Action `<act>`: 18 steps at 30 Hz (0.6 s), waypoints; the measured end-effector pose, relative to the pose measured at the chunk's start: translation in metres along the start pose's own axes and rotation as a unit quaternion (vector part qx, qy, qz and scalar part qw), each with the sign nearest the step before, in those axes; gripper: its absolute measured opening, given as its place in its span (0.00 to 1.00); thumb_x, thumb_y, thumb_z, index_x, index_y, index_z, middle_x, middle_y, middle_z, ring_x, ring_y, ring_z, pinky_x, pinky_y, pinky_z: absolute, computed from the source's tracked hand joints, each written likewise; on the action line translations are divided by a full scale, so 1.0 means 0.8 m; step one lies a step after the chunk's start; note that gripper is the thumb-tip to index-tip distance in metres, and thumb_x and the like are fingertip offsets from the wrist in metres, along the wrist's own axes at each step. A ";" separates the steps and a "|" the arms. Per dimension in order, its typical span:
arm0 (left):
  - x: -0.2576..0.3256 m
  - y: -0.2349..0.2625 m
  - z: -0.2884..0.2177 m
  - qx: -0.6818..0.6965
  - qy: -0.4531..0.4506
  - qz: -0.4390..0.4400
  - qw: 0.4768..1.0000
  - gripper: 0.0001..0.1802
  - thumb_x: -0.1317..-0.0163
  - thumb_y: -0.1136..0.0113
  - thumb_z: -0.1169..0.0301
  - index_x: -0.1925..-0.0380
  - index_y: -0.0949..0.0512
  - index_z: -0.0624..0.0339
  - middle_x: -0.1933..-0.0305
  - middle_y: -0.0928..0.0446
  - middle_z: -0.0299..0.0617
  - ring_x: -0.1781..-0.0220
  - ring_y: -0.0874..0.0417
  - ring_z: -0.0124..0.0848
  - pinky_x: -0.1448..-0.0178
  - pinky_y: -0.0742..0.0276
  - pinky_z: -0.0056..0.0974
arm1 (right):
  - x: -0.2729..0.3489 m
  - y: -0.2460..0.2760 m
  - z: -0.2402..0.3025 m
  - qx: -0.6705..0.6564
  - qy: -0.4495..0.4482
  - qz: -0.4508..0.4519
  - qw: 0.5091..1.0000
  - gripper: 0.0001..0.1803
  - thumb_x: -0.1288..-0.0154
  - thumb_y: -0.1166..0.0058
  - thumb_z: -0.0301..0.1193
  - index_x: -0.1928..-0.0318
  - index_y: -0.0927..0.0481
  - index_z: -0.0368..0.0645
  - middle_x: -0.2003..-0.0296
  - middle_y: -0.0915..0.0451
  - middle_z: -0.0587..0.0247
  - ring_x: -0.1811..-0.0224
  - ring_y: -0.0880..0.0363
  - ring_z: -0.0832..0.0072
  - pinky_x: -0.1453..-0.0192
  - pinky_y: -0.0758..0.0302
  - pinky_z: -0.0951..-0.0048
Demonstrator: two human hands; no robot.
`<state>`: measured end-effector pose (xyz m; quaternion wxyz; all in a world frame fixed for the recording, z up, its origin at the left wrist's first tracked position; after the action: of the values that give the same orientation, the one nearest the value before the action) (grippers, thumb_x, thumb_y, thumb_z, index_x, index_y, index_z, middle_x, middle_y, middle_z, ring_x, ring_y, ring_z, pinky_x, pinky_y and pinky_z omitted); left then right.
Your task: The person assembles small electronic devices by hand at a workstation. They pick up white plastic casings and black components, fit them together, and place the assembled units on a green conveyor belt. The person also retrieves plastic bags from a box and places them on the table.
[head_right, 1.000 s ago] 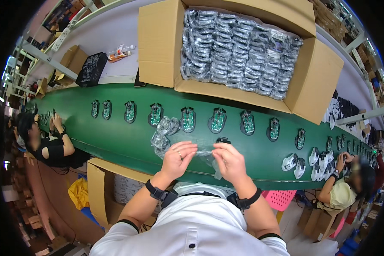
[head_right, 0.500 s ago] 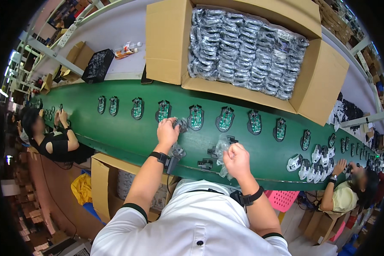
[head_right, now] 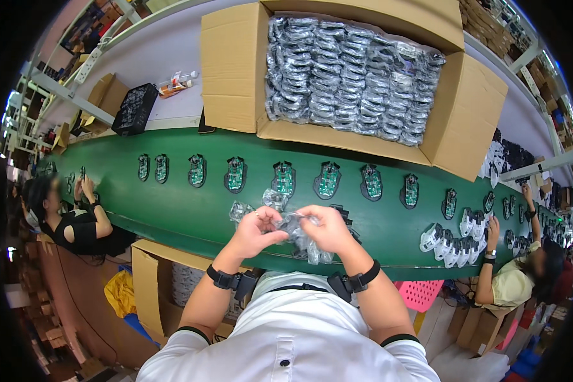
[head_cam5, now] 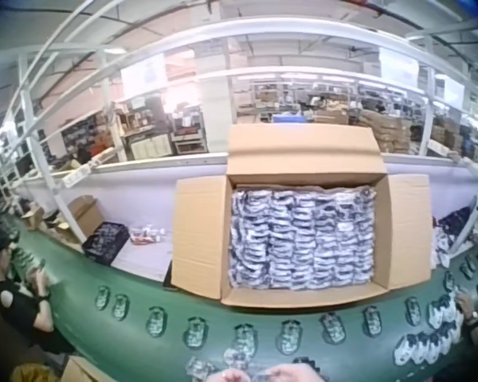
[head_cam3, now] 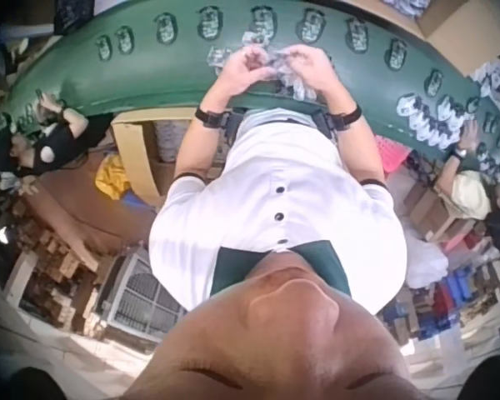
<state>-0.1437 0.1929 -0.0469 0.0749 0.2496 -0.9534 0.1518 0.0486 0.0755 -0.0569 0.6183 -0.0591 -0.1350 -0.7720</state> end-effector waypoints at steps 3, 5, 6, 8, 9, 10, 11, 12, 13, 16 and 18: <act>0.003 0.009 0.013 0.066 -0.024 -0.029 0.997 0.12 0.35 0.35 0.79 0.52 0.21 0.65 0.60 0.19 0.34 0.58 0.19 0.20 0.54 0.22 0.27 | 0.011 0.004 0.007 0.060 0.006 -0.049 0.997 0.11 0.35 0.38 0.30 0.56 0.13 0.38 0.62 0.12 0.58 0.63 0.15 0.74 0.54 0.20 0.71; 0.000 0.008 0.012 0.030 -0.018 -0.068 0.997 0.10 0.31 0.38 0.75 0.53 0.16 0.66 0.64 0.18 0.33 0.60 0.20 0.18 0.57 0.23 0.27 | 0.018 0.006 0.021 0.114 -0.005 -0.074 0.991 0.08 0.36 0.37 0.29 0.59 0.11 0.40 0.61 0.12 0.55 0.62 0.13 0.69 0.54 0.20 0.70; 0.001 0.005 0.012 -0.010 0.021 -0.101 0.995 0.09 0.32 0.37 0.74 0.55 0.15 0.66 0.65 0.17 0.34 0.61 0.19 0.19 0.58 0.23 0.28 | 0.019 0.007 0.019 0.134 0.020 -0.075 0.988 0.08 0.37 0.37 0.30 0.59 0.11 0.41 0.61 0.12 0.56 0.62 0.14 0.67 0.54 0.20 0.69; 0.000 -0.001 0.009 -0.093 0.096 -0.161 0.978 0.08 0.33 0.36 0.73 0.59 0.13 0.64 0.67 0.16 0.35 0.63 0.18 0.20 0.61 0.23 0.29 | 0.021 0.008 0.015 0.171 0.070 -0.081 0.979 0.08 0.37 0.36 0.30 0.60 0.11 0.42 0.62 0.13 0.58 0.61 0.14 0.64 0.54 0.19 0.67; 0.000 -0.006 0.009 -0.178 0.013 -0.172 0.969 0.07 0.34 0.36 0.73 0.61 0.13 0.64 0.68 0.15 0.37 0.65 0.16 0.24 0.61 0.22 0.31 | 0.024 0.008 0.016 0.200 0.078 -0.091 0.972 0.08 0.37 0.36 0.30 0.60 0.11 0.43 0.61 0.14 0.57 0.60 0.15 0.62 0.55 0.19 0.66; 0.005 -0.011 0.011 -0.260 -0.067 -0.180 0.946 0.07 0.36 0.36 0.72 0.64 0.13 0.64 0.68 0.14 0.39 0.67 0.15 0.28 0.61 0.21 0.34 | 0.031 0.003 0.020 0.227 0.081 -0.100 0.965 0.08 0.38 0.36 0.30 0.59 0.11 0.43 0.60 0.15 0.57 0.60 0.15 0.61 0.55 0.19 0.65; 0.008 -0.015 0.011 -0.337 -0.146 -0.186 0.911 0.06 0.37 0.36 0.72 0.66 0.13 0.63 0.69 0.13 0.41 0.69 0.14 0.32 0.62 0.20 0.36 | 0.036 0.000 0.023 0.254 0.085 -0.109 0.957 0.08 0.38 0.35 0.30 0.59 0.11 0.43 0.60 0.16 0.57 0.60 0.16 0.60 0.55 0.19 0.64; 0.007 -0.015 0.011 -0.362 -0.163 -0.185 0.899 0.05 0.38 0.36 0.73 0.66 0.13 0.63 0.67 0.13 0.42 0.68 0.14 0.35 0.61 0.20 0.37 | 0.039 -0.001 0.026 0.265 0.107 -0.113 0.952 0.08 0.38 0.35 0.30 0.59 0.11 0.43 0.59 0.16 0.56 0.60 0.16 0.60 0.55 0.20 0.63; 0.000 -0.012 0.002 -0.390 -0.185 -0.187 0.882 0.05 0.38 0.36 0.74 0.66 0.14 0.62 0.65 0.13 0.44 0.66 0.13 0.38 0.61 0.21 0.39 | 0.034 0.001 0.032 0.274 0.137 -0.118 0.945 0.08 0.38 0.35 0.30 0.59 0.11 0.43 0.58 0.17 0.55 0.60 0.16 0.59 0.56 0.20 0.63; -0.006 -0.017 -0.031 -0.427 -0.263 -0.203 0.841 0.04 0.38 0.36 0.75 0.67 0.15 0.62 0.62 0.13 0.47 0.63 0.13 0.42 0.58 0.21 0.42 | 0.015 0.007 0.040 0.279 0.181 -0.146 0.932 0.08 0.38 0.36 0.29 0.58 0.11 0.43 0.57 0.18 0.53 0.61 0.17 0.58 0.57 0.20 0.63; 0.007 -0.026 -0.021 -0.383 -0.266 -0.223 0.856 0.03 0.39 0.36 0.76 0.67 0.15 0.62 0.59 0.13 0.47 0.59 0.13 0.43 0.52 0.21 0.42 | 0.031 0.005 0.040 0.230 0.131 -0.126 0.956 0.08 0.37 0.37 0.27 0.58 0.12 0.42 0.55 0.17 0.53 0.61 0.16 0.58 0.57 0.19 0.64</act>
<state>-0.1370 0.1788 -0.0250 -0.0604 0.4376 -0.8386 -0.3188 0.0444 0.0601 -0.0189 0.5250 0.2036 -0.2329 -0.7929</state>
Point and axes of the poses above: each hand's wrist, its own x-axis away from the middle knuckle, its own y-axis out of the back of the hand, z = x × y, the point moved 1 cm from there along -x, towards the middle knuckle
